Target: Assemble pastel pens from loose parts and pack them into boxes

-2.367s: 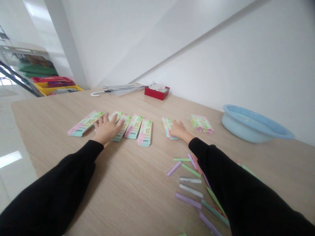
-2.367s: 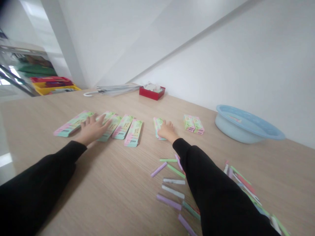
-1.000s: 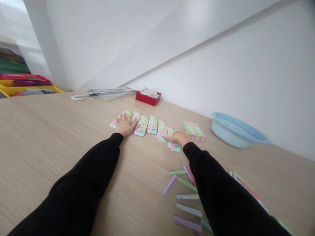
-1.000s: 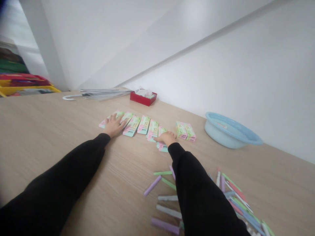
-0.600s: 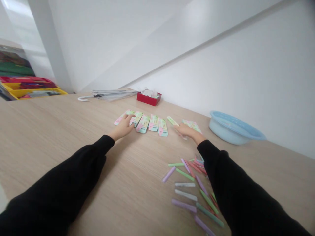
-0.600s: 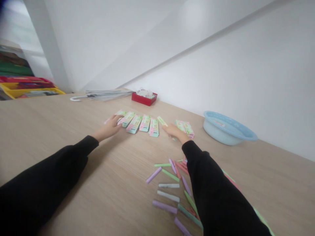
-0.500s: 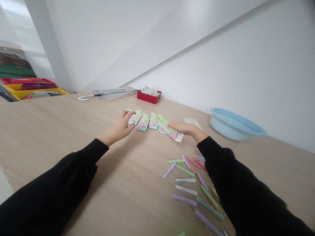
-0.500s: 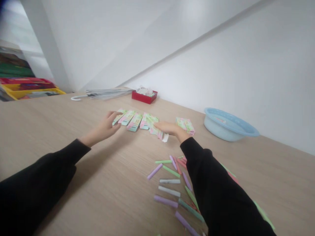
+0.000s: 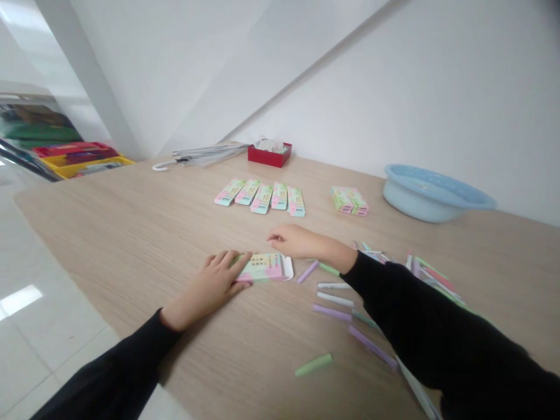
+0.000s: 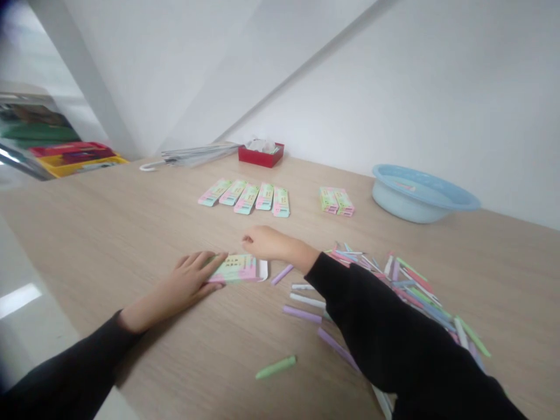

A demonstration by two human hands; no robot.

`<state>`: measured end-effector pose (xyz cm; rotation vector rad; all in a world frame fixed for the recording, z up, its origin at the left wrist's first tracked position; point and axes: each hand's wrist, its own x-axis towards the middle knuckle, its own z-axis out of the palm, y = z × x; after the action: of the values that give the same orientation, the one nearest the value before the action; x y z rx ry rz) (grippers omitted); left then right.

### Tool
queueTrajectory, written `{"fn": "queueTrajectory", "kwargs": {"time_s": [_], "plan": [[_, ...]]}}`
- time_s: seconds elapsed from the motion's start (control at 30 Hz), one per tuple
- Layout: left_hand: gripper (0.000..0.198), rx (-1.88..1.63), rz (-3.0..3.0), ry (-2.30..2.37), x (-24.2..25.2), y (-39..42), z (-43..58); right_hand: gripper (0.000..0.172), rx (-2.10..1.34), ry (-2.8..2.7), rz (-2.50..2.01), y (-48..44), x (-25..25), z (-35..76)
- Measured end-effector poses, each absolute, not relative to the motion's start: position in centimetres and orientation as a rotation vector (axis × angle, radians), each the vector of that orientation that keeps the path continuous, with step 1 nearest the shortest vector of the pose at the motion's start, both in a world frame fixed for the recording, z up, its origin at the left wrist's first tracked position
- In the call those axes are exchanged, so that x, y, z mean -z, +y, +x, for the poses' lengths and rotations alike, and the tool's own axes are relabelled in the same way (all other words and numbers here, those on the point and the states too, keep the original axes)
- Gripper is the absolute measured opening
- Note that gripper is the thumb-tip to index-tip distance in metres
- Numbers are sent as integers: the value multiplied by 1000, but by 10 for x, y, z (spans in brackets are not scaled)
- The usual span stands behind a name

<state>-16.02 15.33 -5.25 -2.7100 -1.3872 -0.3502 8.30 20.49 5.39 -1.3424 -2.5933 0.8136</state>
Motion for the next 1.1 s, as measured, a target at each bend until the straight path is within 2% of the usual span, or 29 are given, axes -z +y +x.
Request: {"fn": "queueTrajectory", "kwargs": {"time_s": [0.07,0.13,0.23,0.4,0.67,0.77,0.87,1.0,1.1], "plan": [[56,318,-2693,-1413,51,151,-157,32,-730,-2572,-1357,181,-72,106],[50,269,-2677,-1440,48,149,-153,28,-743,-2605,-1352,149,-86,133],[52,210,-2599,-1456,45,151,-144,27,-729,-2615,-1351,92,-94,176],[68,307,-2593,-1382,50,155,-118,25,-863,-2306,-1563,-5,-80,241],[65,288,-2654,-1330,64,155,-101,22,-998,-1983,-1690,-111,-52,304],[61,455,-2667,-1327,55,151,-98,21,-990,-1957,-1648,-122,-48,314],[50,665,-2829,-1259,36,142,-85,21,-776,-1900,-1636,-115,-44,338],[30,864,-3002,-1147,7,131,-57,28,-512,-1798,-1795,-71,-33,396],[26,855,-3072,-1080,-9,124,-28,29,-269,-1755,-2017,-19,-19,437]]}}
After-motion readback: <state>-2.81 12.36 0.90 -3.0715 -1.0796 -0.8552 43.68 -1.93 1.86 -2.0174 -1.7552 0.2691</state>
